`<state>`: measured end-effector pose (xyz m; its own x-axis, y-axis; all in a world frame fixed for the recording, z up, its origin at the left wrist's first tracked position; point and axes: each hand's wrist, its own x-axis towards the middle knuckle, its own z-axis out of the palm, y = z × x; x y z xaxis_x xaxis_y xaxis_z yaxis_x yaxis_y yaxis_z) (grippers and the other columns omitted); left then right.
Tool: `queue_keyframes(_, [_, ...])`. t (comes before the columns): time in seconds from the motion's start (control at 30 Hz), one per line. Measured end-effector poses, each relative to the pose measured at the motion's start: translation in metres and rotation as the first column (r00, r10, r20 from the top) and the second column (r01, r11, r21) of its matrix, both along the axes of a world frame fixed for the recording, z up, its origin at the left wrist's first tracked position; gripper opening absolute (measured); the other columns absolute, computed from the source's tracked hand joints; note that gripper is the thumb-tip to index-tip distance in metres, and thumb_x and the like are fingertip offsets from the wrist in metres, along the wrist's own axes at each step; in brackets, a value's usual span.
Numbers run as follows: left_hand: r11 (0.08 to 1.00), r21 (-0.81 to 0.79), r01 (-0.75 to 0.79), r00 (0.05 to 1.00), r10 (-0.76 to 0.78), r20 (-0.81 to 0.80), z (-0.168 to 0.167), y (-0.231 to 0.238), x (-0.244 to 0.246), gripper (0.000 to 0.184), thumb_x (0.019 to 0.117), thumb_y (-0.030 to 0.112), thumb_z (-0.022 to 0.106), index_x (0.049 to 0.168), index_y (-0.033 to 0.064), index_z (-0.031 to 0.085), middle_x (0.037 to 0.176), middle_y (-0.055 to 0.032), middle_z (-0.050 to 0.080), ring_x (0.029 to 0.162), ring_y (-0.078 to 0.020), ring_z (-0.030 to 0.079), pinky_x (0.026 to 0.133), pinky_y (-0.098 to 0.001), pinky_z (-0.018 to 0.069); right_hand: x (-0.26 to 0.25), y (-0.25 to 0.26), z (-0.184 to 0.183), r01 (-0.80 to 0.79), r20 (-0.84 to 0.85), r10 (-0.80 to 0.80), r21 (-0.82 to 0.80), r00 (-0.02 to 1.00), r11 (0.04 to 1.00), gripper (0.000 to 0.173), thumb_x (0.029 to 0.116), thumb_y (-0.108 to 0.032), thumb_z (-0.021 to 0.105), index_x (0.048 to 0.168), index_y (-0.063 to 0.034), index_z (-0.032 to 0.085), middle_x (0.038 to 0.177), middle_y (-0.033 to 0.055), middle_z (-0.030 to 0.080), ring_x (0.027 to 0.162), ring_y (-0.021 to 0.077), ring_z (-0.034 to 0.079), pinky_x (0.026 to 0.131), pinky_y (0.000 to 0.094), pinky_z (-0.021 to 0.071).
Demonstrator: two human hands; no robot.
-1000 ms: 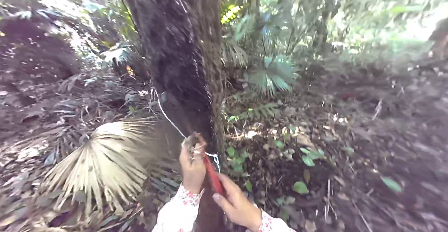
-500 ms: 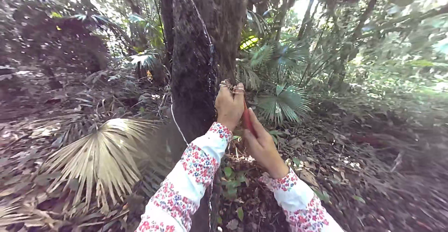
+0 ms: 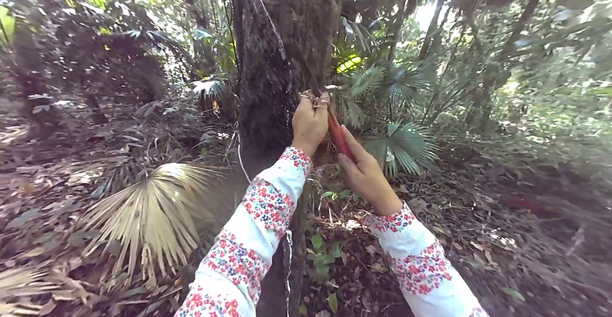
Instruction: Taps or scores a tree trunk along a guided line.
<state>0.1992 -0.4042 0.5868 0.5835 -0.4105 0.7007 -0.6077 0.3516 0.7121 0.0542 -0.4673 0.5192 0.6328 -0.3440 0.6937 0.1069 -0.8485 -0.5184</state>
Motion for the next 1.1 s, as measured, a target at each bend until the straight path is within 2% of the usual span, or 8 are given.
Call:
queue_keyframes(0.2, [0.966, 0.121, -0.227, 0.939, 0.185, 0.289, -0.013, 0.040, 0.035, 0.036, 0.1049, 0.022, 0.051, 0.123, -0.0058, 0.064, 0.109, -0.0228, 0.071, 0.106, -0.0336, 0.070, 0.097, -0.0551, 0.0517, -0.026, 0.013, -0.016, -0.098, -0.040, 0.110, 0.226, 0.993, 0.969, 0.058, 0.1057, -0.023, 0.043, 0.160, -0.0048, 0.031, 0.086, 0.0021, 0.060, 0.054, 0.0043, 0.048, 0.047, 0.0231, 0.0443])
queue_keyframes(0.5, [0.924, 0.378, -0.065, 0.998, 0.054, 0.039, -0.014, 0.018, -0.024, 0.051, 0.1044, 0.038, 0.051, 0.136, -0.0031, 0.053, 0.108, -0.0212, 0.069, 0.107, -0.0342, 0.067, 0.095, -0.0580, 0.0503, -0.013, 0.032, -0.023, -0.213, 0.063, 0.206, 0.409, 0.977, 0.887, 0.060, 0.1060, -0.021, 0.041, 0.162, -0.0057, 0.025, 0.075, -0.0016, 0.054, 0.047, 0.0049, 0.043, 0.040, 0.0233, 0.0407])
queue_keyframes(0.6, [0.954, 0.288, -0.080, 0.997, 0.074, 0.032, -0.020, 0.008, -0.016, 0.047, 0.1050, 0.032, 0.048, 0.132, -0.0062, 0.053, 0.102, -0.0214, 0.068, 0.101, -0.0335, 0.067, 0.092, -0.0562, 0.0509, 0.006, 0.025, -0.031, -0.095, 0.078, 0.080, 0.216, 0.994, 0.972, 0.056, 0.1061, -0.017, 0.044, 0.159, -0.0008, 0.032, 0.087, 0.0082, 0.064, 0.061, 0.0112, 0.056, 0.055, 0.0291, 0.0506])
queue_keyframes(0.7, [0.995, 0.085, -0.055, 0.998, 0.055, 0.005, -0.008, 0.000, 0.002, 0.044, 0.1090, 0.024, 0.042, 0.135, -0.0107, 0.048, 0.102, -0.0196, 0.066, 0.095, -0.0237, 0.066, 0.091, -0.0437, 0.0535, 0.034, 0.013, -0.009, 0.039, 0.089, -0.032, -0.072, 0.995, 0.997, 0.057, 0.1039, -0.007, 0.051, 0.158, 0.0015, 0.034, 0.111, 0.0277, 0.071, 0.088, 0.0376, 0.072, 0.081, 0.0548, 0.0573])
queue_keyframes(0.8, [0.997, -0.067, -0.049, 0.983, 0.060, 0.174, 0.027, 0.017, 0.025, 0.043, 0.1099, 0.021, 0.038, 0.137, -0.0104, 0.046, 0.118, -0.0187, 0.064, 0.107, -0.0128, 0.063, 0.099, -0.0301, 0.0501, 0.047, 0.003, 0.032, -0.011, 0.187, 0.053, -0.221, 0.981, 0.975, 0.056, 0.1030, -0.008, 0.053, 0.156, 0.0005, 0.038, 0.126, 0.0258, 0.068, 0.100, 0.0373, 0.073, 0.088, 0.0539, 0.0574])
queue_keyframes(0.9, [0.921, -0.091, -0.379, 0.810, 0.378, 0.449, 0.046, 0.046, 0.054, 0.044, 0.1033, 0.025, 0.049, 0.134, -0.0049, 0.058, 0.123, -0.0201, 0.068, 0.118, -0.0243, 0.065, 0.107, -0.0431, 0.0469, 0.029, 0.002, 0.050, -0.078, 0.226, 0.120, -0.189, 0.967, 0.979, 0.058, 0.1048, -0.011, 0.050, 0.159, -0.0041, 0.034, 0.135, 0.0181, 0.065, 0.091, 0.0175, 0.070, 0.080, 0.0357, 0.0578])
queue_keyframes(1.0, [0.726, -0.064, -0.685, 0.531, 0.557, 0.639, 0.058, 0.053, 0.067, 0.042, 0.1003, 0.023, 0.057, 0.131, -0.0041, 0.064, 0.126, -0.0270, 0.068, 0.127, -0.0440, 0.060, 0.117, -0.0586, 0.0328, 0.012, 0.001, 0.039, -0.165, 0.230, 0.150, 0.049, 0.962, 0.985, 0.060, 0.1069, -0.015, 0.047, 0.163, -0.0122, 0.027, 0.093, 0.0103, 0.064, 0.053, 0.0110, 0.049, 0.046, 0.0284, 0.0456])
queue_keyframes(1.1, [0.614, -0.068, -0.787, 0.333, 0.514, 0.790, 0.068, 0.032, 0.071, 0.028, 0.0997, 0.012, 0.056, 0.117, -0.0057, 0.069, 0.117, -0.0267, 0.071, 0.124, -0.0440, 0.061, 0.119, -0.0557, 0.0285, -0.005, -0.002, 0.022, -0.206, 0.193, 0.167, 0.204, 0.967, 0.957, 0.061, 0.1074, -0.018, 0.044, 0.164, -0.0194, 0.023, 0.074, 0.0042, 0.055, 0.046, 0.0101, 0.047, 0.041, 0.0271, 0.0452])
